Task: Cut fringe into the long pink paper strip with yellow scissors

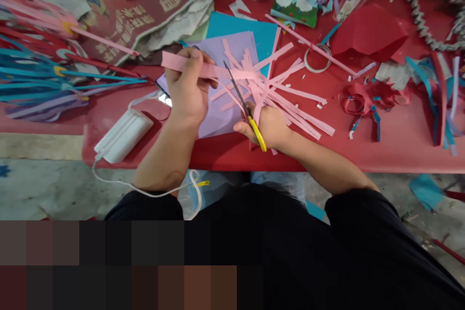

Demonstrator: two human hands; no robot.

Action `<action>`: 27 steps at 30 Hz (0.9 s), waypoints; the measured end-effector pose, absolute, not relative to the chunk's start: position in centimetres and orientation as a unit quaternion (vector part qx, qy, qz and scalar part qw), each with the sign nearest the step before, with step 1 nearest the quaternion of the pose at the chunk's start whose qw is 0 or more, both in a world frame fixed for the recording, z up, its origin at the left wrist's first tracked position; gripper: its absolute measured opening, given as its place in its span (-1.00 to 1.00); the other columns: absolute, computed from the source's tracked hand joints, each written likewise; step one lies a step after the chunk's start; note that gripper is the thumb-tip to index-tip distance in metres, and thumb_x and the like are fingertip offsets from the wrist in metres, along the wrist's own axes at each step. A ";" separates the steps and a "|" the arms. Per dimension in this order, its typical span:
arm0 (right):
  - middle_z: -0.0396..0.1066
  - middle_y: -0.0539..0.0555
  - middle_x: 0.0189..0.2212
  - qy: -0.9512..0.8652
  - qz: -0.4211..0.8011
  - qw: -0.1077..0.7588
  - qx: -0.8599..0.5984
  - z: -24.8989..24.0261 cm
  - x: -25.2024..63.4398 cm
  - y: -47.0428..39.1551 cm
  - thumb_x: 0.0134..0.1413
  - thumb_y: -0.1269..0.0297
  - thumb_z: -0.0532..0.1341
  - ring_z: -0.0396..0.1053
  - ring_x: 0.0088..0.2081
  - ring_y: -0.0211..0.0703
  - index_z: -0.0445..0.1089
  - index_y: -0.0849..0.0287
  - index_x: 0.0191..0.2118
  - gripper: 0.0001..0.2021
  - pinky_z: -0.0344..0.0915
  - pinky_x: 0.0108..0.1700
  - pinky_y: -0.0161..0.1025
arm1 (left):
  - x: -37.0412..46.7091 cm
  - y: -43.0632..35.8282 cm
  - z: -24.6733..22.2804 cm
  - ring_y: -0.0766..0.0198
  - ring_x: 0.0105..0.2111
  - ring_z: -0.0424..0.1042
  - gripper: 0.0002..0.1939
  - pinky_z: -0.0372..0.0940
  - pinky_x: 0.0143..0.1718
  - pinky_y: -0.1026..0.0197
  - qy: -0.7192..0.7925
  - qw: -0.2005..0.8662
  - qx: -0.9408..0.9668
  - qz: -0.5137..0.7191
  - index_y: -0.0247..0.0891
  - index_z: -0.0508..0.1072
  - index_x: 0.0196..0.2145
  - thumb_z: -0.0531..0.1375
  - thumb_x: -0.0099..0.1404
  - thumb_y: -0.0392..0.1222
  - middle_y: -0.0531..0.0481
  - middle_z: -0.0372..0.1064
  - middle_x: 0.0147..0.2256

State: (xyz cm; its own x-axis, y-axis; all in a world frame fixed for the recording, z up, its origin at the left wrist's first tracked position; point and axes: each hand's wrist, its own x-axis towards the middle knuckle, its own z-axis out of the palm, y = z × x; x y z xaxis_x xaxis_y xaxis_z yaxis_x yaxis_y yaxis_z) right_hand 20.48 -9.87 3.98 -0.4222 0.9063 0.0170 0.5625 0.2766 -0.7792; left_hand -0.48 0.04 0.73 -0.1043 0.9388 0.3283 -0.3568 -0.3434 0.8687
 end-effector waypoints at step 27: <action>0.50 0.09 -0.48 -0.782 0.355 0.217 -0.464 4.3 20.6 -9.5 0.30 -0.70 0.04 0.43 -0.43 -0.03 0.55 0.11 -0.20 -0.14 0.22 -0.29 -0.11 | -2.3 1.0 0.6 -0.06 0.02 0.51 -0.19 0.51 0.07 -0.12 0.293 0.588 0.545 0.521 -0.09 0.69 -0.11 0.29 0.33 0.77 -0.14 0.54 0.06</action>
State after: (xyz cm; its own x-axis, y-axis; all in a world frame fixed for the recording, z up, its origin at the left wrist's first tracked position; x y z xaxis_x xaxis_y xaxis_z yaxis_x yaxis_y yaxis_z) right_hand 20.62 -9.52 4.30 -0.4745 0.8802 0.0095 0.5721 0.3166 -0.7566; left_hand -2.29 1.03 0.65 0.2864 0.9318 0.2228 -0.2934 -0.1361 0.9463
